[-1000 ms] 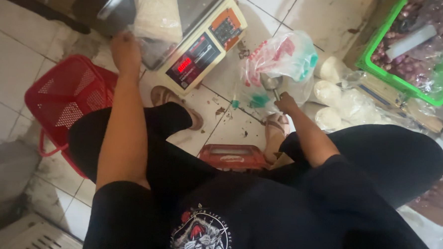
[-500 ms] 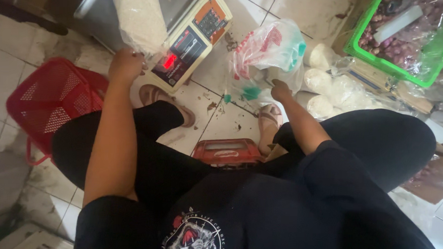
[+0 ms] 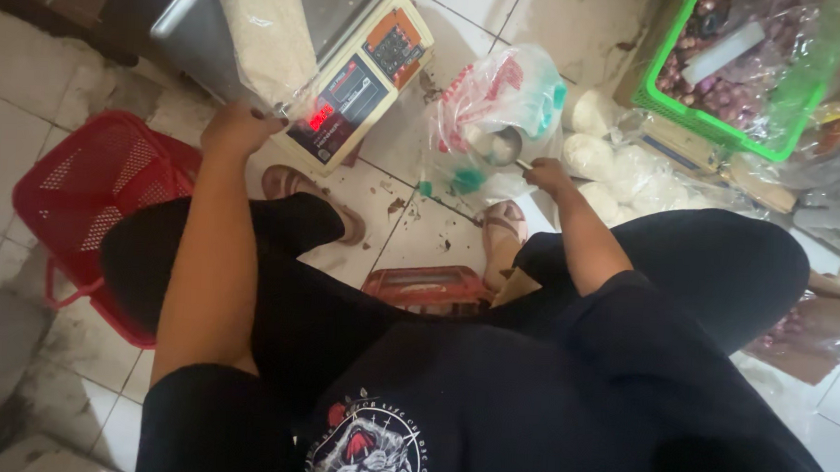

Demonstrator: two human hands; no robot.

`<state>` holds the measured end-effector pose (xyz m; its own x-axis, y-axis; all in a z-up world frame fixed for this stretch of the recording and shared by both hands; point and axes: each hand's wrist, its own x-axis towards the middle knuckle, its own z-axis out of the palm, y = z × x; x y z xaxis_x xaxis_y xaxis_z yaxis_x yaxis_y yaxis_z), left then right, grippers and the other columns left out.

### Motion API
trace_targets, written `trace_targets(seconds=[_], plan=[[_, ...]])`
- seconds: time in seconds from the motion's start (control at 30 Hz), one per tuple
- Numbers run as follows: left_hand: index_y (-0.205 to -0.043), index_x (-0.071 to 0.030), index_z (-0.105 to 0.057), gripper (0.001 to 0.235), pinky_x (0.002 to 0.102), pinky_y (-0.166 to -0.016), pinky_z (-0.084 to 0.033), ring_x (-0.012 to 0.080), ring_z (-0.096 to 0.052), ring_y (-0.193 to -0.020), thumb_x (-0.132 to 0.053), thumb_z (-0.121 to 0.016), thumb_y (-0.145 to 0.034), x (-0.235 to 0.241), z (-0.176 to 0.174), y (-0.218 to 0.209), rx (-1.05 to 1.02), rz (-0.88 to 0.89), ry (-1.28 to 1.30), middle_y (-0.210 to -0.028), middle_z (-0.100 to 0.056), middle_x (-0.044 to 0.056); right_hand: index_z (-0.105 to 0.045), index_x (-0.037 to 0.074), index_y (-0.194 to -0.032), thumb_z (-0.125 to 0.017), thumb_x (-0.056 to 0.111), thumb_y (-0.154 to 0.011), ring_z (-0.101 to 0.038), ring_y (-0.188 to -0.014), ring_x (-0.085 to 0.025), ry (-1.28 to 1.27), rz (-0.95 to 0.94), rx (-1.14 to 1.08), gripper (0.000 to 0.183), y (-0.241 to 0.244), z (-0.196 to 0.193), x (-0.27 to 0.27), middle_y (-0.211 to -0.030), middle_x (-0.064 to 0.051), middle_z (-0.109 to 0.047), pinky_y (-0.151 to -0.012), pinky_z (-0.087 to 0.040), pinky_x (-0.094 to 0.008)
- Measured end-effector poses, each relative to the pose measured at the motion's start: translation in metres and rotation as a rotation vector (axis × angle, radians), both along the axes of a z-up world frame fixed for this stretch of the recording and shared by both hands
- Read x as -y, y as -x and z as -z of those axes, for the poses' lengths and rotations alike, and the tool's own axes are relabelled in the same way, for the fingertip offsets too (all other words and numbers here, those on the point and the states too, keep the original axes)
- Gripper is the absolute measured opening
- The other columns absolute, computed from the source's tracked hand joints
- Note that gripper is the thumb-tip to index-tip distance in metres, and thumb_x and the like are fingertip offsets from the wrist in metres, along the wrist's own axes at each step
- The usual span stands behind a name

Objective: The person scoops flour from a large container into smaller plastic bags, weighs each bag on a digital scale, and ties the bags closed.

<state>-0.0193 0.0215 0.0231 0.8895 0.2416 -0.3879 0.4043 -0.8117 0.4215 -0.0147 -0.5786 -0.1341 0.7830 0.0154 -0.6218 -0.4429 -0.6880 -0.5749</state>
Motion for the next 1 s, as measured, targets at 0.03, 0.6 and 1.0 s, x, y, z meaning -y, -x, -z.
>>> trace_targets(seconds=[0.03, 0.6, 1.0], plan=[[-0.107, -0.005, -0.071, 0.060, 0.043, -0.081, -0.052, 0.0306, -0.070, -0.092, -0.054, -0.083, -0.074, 0.001, 0.000, 0.000, -0.009, 0.009, -0.019, -0.095, -0.073, 0.014, -0.078, 0.003, -0.097, -0.073, 0.022, -0.075, -0.066, -0.070, -0.022, -0.011, 0.001, -0.017, 0.029, -0.002, -0.005, 0.004, -0.081, -0.013, -0.072, -0.062, -0.053, -0.036], [-0.114, -0.006, -0.073, 0.065, 0.050, -0.089, -0.052, 0.0377, -0.067, -0.108, -0.050, -0.087, -0.069, 0.023, -0.012, -0.015, -0.039, -0.064, -0.151, -0.117, -0.070, 0.019, -0.082, 0.006, -0.097, -0.070, 0.020, -0.083, -0.061, -0.072, -0.016, -0.039, -0.219, -0.276, 0.023, -0.028, -0.073, 0.039, -0.083, -0.007, -0.071, -0.064, -0.049, -0.030], [-0.113, -0.009, -0.075, 0.031, 0.050, -0.086, -0.055, 0.0360, -0.068, -0.112, -0.020, -0.057, -0.091, 0.029, 0.005, -0.038, 0.012, -0.172, -0.214, -0.121, -0.071, 0.018, -0.077, 0.001, -0.098, -0.065, 0.009, -0.078, -0.062, -0.082, -0.016, -0.304, -0.379, -0.120, 0.025, -0.042, -0.147, -0.058, -0.090, -0.007, -0.072, -0.075, -0.049, -0.030]])
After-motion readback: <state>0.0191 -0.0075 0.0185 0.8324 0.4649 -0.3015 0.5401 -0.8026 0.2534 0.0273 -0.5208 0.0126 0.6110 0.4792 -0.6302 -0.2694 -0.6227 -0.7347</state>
